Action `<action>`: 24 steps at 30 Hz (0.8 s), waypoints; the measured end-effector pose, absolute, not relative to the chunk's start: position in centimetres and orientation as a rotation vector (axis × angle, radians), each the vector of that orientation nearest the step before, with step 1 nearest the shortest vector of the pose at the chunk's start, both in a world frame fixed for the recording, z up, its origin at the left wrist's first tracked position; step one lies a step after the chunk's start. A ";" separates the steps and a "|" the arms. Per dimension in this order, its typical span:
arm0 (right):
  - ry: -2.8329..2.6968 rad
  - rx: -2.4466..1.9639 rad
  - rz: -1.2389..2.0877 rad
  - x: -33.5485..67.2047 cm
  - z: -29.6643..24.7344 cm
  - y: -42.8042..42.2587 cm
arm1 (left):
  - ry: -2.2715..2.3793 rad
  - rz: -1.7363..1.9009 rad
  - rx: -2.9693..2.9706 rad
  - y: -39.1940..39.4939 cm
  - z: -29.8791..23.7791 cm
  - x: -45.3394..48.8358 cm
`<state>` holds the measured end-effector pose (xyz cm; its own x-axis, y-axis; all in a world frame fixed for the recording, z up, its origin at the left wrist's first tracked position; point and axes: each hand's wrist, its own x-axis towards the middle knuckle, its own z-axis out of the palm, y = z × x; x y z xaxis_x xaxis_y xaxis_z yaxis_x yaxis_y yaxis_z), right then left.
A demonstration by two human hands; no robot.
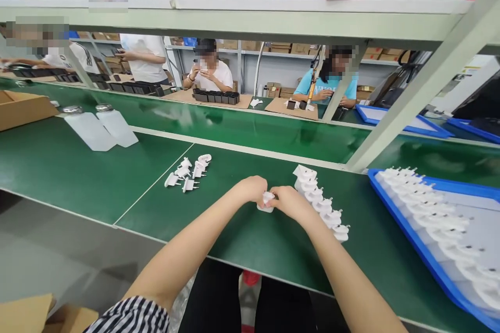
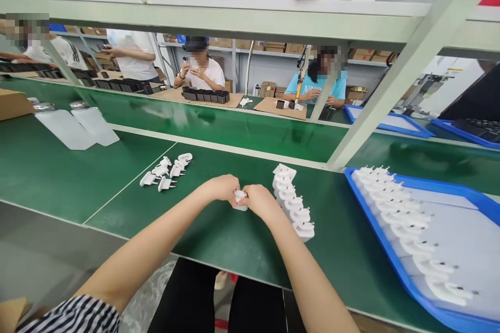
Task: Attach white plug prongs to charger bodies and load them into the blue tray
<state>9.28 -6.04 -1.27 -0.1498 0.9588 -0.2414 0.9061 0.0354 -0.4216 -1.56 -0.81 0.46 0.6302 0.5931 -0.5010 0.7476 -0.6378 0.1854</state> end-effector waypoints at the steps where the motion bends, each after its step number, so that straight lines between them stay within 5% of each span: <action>1: -2.194 -1.953 0.748 9.2 -1.1 -6.5 | 1.041 -0.527 2.492 -1.2 0.3 -1.9; 12: -2.429 -2.149 0.784 7.6 1.9 -11.0 | 1.253 -0.501 2.311 -7.7 1.1 -2.2; 24: -1.861 -2.076 0.919 17.4 -0.4 -19.5 | 1.087 0.309 1.893 -15.8 -6.0 4.3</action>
<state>17.42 -19.49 -0.40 0.0107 0.9513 -0.3081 0.8229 -0.1834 -0.5377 4.29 -15.79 -6.03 0.5819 0.7869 -0.2053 0.5608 -0.2054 0.8021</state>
